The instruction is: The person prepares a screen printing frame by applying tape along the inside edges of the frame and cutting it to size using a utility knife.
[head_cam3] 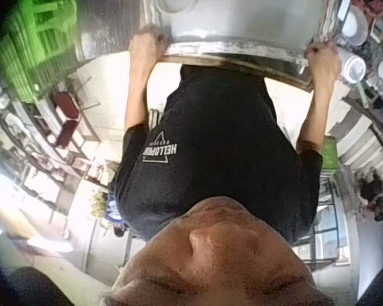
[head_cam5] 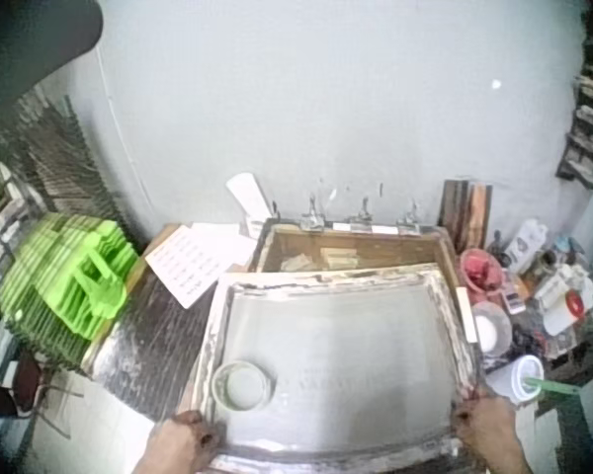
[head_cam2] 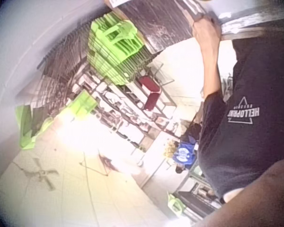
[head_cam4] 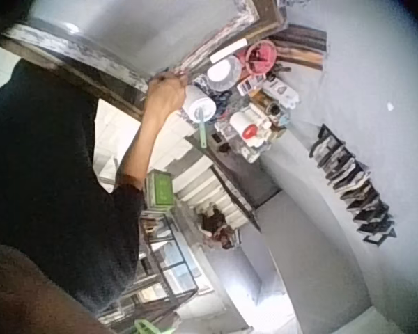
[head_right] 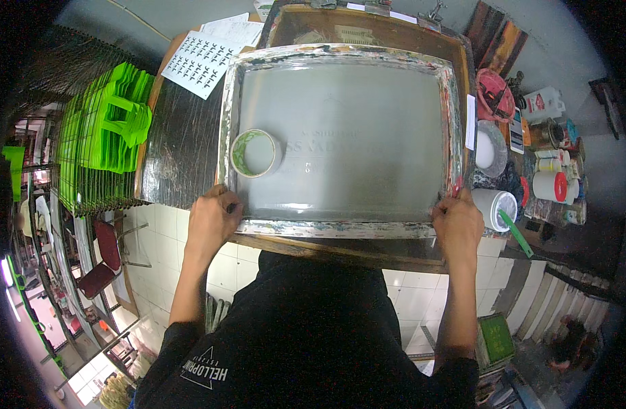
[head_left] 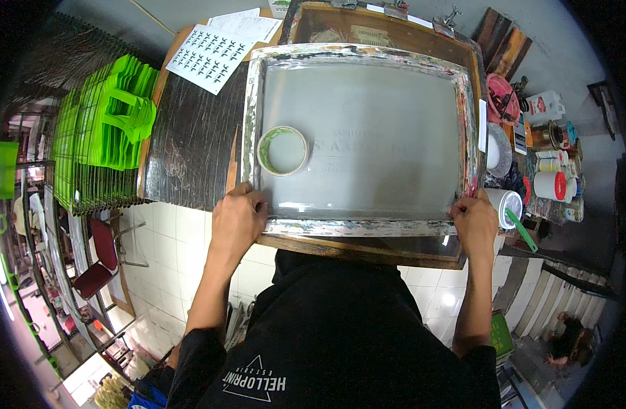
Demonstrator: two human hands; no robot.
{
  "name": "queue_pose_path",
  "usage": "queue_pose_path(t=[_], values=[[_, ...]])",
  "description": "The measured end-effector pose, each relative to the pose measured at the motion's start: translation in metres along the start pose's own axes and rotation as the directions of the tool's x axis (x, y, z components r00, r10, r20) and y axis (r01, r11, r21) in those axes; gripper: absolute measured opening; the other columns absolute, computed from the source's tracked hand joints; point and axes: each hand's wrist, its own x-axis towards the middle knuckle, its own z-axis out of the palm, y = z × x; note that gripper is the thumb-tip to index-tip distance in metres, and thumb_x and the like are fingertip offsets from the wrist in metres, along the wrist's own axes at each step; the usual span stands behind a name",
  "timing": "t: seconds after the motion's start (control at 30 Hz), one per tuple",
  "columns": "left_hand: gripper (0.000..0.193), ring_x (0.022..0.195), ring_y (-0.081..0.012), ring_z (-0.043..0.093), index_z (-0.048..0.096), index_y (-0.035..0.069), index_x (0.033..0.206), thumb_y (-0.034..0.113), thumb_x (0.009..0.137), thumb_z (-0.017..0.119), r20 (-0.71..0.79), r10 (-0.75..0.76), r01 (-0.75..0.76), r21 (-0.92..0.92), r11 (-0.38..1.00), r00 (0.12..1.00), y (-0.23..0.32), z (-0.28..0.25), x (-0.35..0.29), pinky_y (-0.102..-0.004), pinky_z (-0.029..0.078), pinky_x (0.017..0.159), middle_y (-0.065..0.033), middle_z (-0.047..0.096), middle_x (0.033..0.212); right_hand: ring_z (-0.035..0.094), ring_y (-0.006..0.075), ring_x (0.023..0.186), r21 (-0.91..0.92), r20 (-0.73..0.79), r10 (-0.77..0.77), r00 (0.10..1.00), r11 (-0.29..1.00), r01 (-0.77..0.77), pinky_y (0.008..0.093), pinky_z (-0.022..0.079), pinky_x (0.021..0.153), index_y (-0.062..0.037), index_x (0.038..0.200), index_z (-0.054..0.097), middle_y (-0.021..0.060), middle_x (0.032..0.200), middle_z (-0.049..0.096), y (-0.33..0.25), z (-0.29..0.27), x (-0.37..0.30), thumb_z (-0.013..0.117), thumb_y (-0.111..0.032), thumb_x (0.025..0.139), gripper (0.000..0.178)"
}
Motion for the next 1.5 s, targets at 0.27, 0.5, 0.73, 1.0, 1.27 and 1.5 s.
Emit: queue_pose_path(t=[0.27, 0.5, 0.73, 1.0, 1.27, 1.5], values=[[0.009, 0.081, -0.0387, 0.071, 0.076, 0.004, 0.087, 0.01, 0.081, 0.073, -0.007, -0.006, 0.007, 0.107, 0.994, 1.0, 0.002, 0.005, 0.003, -0.0478, 0.058, 0.075, -0.0157, 0.07, 0.092, 0.069, 0.0372, 0.088, -0.044, 0.015, 0.003, 1.0, 0.999, -0.002, 0.0466, 0.054, 0.078, -0.0104, 0.079, 0.078, 0.0148, 0.099, 0.066, 0.001, 0.003, 0.002, 0.084, -0.021, 0.075, 0.013], [0.015, 0.081, -0.0393, 0.072, 0.072, 0.005, 0.095, 0.012, 0.081, 0.074, -0.021, -0.052, 0.054, 0.154, 0.987, 0.998, 0.003, 0.008, 0.005, -0.0488, 0.059, 0.073, -0.0174, 0.071, 0.093, 0.069, 0.0392, 0.089, -0.023, -0.002, 0.025, 1.0, 0.999, -0.025, 0.0485, 0.054, 0.077, -0.0128, 0.086, 0.076, 0.0147, 0.101, 0.067, -0.006, -0.002, 0.002, 0.084, -0.018, 0.073, 0.017], [0.021, 0.081, -0.0399, 0.072, 0.071, 0.006, 0.101, 0.011, 0.08, 0.075, -0.003, -0.027, 0.027, 0.207, 0.978, 1.0, 0.003, 0.005, 0.006, -0.0494, 0.058, 0.072, -0.0162, 0.072, 0.088, 0.068, 0.0394, 0.094, -0.081, 0.099, -0.039, 0.994, 0.996, 0.047, 0.0481, 0.054, 0.081, -0.0131, 0.093, 0.075, 0.0157, 0.104, 0.067, 0.003, 0.0, 0.012, 0.082, -0.018, 0.076, 0.019], [0.067, 0.117, -0.0329, 0.059, 0.062, 0.008, 0.129, 0.025, 0.071, 0.091, 0.077, 0.456, -0.388, -0.413, 0.824, 0.886, 0.068, 0.016, 0.006, -0.0446, 0.046, 0.101, -0.0131, 0.066, 0.114, 0.056, 0.0369, 0.118, 0.305, 0.192, -0.603, 0.774, 0.787, 0.537, 0.0486, 0.046, 0.103, -0.0095, 0.114, 0.075, 0.0172, 0.116, 0.063, -0.069, -0.017, 0.0, 0.084, -0.037, 0.073, 0.05], [0.093, 0.116, -0.0324, 0.052, 0.043, 0.001, 0.15, 0.022, 0.072, 0.089, 0.179, 0.579, -0.527, -0.269, 0.806, 0.795, 0.094, 0.058, 0.014, -0.0416, 0.038, 0.101, -0.015, 0.069, 0.103, 0.057, 0.0347, 0.115, 0.12, 0.36, -0.694, 0.624, 0.697, 0.707, 0.0468, 0.045, 0.101, -0.0081, 0.108, 0.078, 0.0162, 0.116, 0.063, -0.11, 0.013, -0.004, 0.084, -0.043, 0.068, 0.054], [0.084, 0.117, -0.0292, 0.052, 0.049, -0.007, 0.142, 0.039, 0.08, 0.083, 0.226, 0.537, -0.562, 0.057, 0.825, 0.812, 0.044, 0.019, 0.003, -0.0414, 0.037, 0.101, -0.0157, 0.069, 0.116, 0.048, 0.0335, 0.125, -0.083, 0.343, -0.717, 0.606, 0.62, 0.781, 0.0489, 0.036, 0.108, -0.0115, 0.101, 0.079, 0.0123, 0.119, 0.061, -0.048, -0.011, 0.004, 0.085, -0.04, 0.067, 0.045]])
